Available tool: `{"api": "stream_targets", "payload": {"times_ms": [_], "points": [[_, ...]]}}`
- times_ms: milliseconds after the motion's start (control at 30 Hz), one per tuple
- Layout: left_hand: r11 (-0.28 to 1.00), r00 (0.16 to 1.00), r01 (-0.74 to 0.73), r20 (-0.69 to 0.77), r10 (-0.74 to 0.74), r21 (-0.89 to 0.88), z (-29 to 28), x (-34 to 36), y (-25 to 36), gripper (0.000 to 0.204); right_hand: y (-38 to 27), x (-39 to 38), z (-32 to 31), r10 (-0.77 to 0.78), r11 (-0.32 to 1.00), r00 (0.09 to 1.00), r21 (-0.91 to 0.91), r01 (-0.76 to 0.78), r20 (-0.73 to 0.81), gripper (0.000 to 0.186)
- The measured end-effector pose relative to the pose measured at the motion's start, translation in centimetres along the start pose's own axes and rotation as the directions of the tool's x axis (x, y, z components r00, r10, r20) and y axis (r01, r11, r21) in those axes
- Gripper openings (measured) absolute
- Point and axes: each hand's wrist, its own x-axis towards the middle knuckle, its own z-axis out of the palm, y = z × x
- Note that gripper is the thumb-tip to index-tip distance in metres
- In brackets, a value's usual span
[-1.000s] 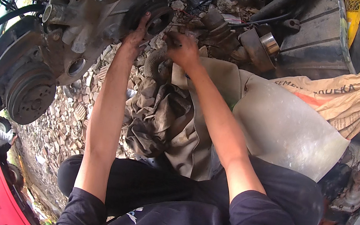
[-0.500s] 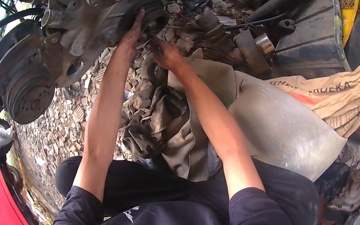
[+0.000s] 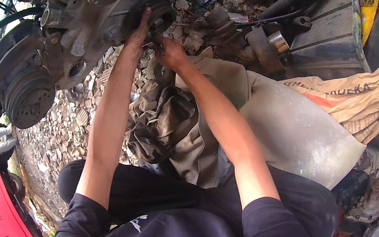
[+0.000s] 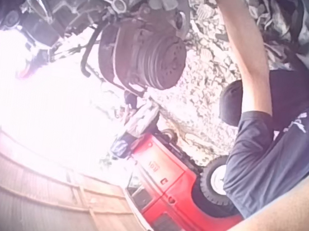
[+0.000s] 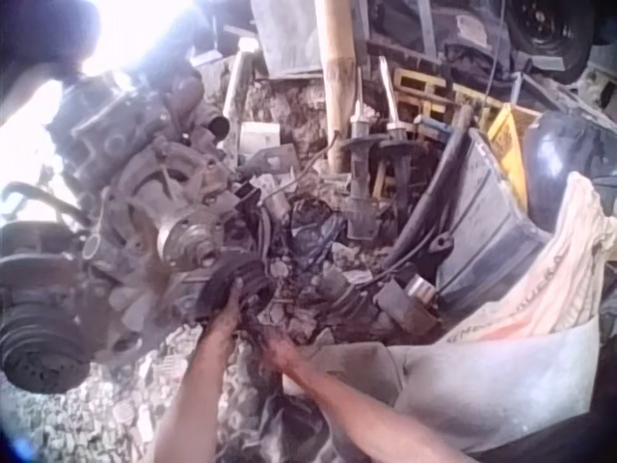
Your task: The person cleans and lubricates components of a car engine by hand, using a cloth to wipe surfaces and a plastic bottle to pour liquid onto specific parts.
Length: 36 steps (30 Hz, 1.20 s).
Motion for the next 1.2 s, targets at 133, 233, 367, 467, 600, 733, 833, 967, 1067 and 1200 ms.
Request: {"api": "stream_targets", "payload": {"times_ms": [133,233,367,467,600,733,833,967,1067,1200], "points": [[0.991,0.971,-0.118,-0.201,0.128,0.061,1.6,-0.7,-0.2,0.118,1.6,-0.5,0.9,-0.15,0.982,0.985,-0.128,0.138,-0.09,0.035],[0.997,0.988,-0.06,-0.139,0.065,0.04,0.9,-0.7,-0.1,0.118,2.0,-1.1,3.0,-0.361,0.932,0.93,0.002,0.362,-0.065,0.03],[0.992,0.981,-0.027,-0.189,0.049,0.12,0.4,-1.3,0.0,0.119,-0.1,0.2,-0.3,-0.04,0.997,0.986,-0.074,0.028,-0.164,0.027],[0.998,0.987,0.027,-0.158,-0.016,0.065,1.4,-1.7,0.8,0.12,2.2,-1.2,3.0,-0.358,0.914,0.934,-0.208,0.349,-0.005,0.028],[0.977,0.971,-0.095,-0.201,0.134,0.191,1.8,-2.5,0.5,0.12,0.3,0.4,-0.7,-0.042,0.983,0.981,-0.181,0.008,-0.188,0.039],[0.992,0.982,-0.067,-0.168,0.085,0.107,0.4,-0.3,0.0,0.117,0.4,-0.7,2.7,-0.383,0.921,0.923,-0.101,0.377,-0.044,0.035],[0.974,0.956,-0.175,-0.213,0.202,0.141,0.3,-1.2,-0.7,0.114,-0.5,1.1,0.0,-0.161,0.94,0.987,-0.303,0.157,0.009,0.038],[0.989,0.98,-0.065,-0.179,0.09,0.136,0.9,-2.1,0.6,0.112,1.8,-0.1,2.1,-0.238,0.954,0.969,-0.198,0.223,-0.057,0.039],[0.98,0.969,-0.119,-0.198,0.149,0.158,0.6,-2.4,0.7,0.113,0.8,0.3,2.0,-0.199,0.954,0.976,-0.248,0.171,-0.089,0.036],[0.99,0.985,-0.011,-0.169,0.035,0.139,1.0,-3.2,1.1,0.114,1.0,-0.7,2.2,-0.143,0.981,0.981,-0.152,0.123,-0.131,0.029]]}}
